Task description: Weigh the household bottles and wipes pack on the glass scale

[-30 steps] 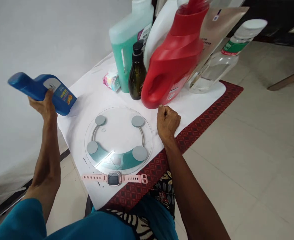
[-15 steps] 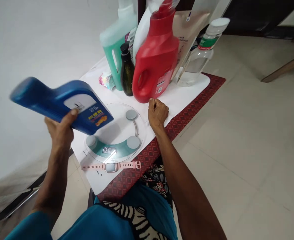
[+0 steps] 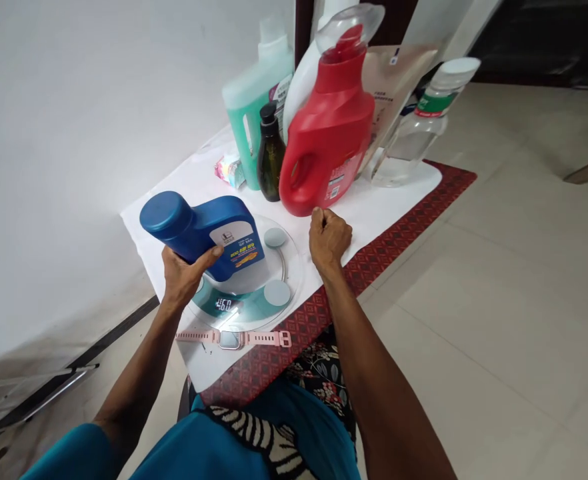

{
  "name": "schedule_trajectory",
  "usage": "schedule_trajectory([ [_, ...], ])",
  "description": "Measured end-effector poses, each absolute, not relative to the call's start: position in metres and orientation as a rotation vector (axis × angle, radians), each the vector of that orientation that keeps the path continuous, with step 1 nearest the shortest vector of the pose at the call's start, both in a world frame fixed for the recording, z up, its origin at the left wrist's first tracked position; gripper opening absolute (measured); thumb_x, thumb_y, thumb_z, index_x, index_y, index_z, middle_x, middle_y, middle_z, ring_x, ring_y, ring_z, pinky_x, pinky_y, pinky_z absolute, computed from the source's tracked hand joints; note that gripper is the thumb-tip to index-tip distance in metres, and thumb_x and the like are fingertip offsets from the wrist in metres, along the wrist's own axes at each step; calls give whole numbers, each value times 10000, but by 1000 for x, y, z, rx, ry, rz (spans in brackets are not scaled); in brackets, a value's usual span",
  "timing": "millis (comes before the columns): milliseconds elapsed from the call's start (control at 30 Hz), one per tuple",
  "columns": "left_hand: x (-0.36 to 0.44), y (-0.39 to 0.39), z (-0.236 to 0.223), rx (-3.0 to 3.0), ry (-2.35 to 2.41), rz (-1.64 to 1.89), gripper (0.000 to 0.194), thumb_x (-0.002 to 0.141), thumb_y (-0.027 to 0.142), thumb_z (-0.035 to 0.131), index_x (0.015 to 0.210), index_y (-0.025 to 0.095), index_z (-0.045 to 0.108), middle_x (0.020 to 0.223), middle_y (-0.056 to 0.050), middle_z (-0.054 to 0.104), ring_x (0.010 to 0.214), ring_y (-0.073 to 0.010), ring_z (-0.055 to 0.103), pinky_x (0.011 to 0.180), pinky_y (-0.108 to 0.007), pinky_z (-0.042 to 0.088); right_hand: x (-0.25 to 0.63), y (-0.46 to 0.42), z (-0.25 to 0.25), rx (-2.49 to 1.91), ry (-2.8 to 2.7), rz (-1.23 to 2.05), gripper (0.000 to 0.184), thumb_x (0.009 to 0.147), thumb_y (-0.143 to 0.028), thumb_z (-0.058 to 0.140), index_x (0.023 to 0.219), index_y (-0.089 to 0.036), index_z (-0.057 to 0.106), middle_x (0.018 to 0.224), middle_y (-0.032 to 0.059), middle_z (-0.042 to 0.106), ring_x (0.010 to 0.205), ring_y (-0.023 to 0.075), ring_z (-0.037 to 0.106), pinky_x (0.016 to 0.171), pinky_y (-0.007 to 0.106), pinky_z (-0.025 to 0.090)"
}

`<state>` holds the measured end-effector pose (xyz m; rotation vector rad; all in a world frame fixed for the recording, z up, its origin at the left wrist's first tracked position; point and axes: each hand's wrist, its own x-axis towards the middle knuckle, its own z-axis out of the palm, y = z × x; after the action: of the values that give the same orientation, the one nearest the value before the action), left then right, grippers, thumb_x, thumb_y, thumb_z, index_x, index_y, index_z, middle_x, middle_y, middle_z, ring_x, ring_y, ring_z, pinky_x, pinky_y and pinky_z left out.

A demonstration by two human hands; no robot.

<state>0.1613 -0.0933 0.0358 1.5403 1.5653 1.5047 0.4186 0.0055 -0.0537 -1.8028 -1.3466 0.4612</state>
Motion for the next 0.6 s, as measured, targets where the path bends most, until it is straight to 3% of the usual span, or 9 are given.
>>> schedule_trajectory([
  [133,130,-91,33,1684,1340,1647,734,888,873,685,1190,205,733,1175,-139,776,1122,-311,750,970,-468,636,420,1,-48,-1773,-1258,503,414,1054,-398,467,663,-264,501,644,11,582,655,196,509,791,376,414],
  [233,91,-78,38,1621,1396,1763,658,1044,795,497,1225,209,736,1258,-141,763,1148,-281,739,1007,-451,609,427,0,-45,-1695,-1229,719,379,990,-476,553,682,-255,548,659,9,633,637,185,557,735,354,451],
  [367,41,-43,30,1412,1771,1617,482,998,646,628,1047,177,733,1105,-132,783,969,-244,746,907,-399,610,427,-8,-31,-1628,-1256,875,361,899,-567,656,759,-235,637,771,51,732,714,208,658,724,356,530],
  [500,22,1,6,1461,1978,1315,382,947,544,609,959,173,702,1023,-130,777,895,-242,719,857,-386,591,400,-34,-6,-1467,-1328,828,502,937,-729,630,868,-235,688,902,73,781,840,249,710,817,412,581],
  [600,25,23,-11,1518,2037,1225,243,895,434,675,888,191,696,964,-114,753,919,-259,698,915,-400,573,377,-53,10,-1162,-1358,943,574,975,-781,603,1148,-255,755,1190,88,803,1090,282,733,968,452,595],
])
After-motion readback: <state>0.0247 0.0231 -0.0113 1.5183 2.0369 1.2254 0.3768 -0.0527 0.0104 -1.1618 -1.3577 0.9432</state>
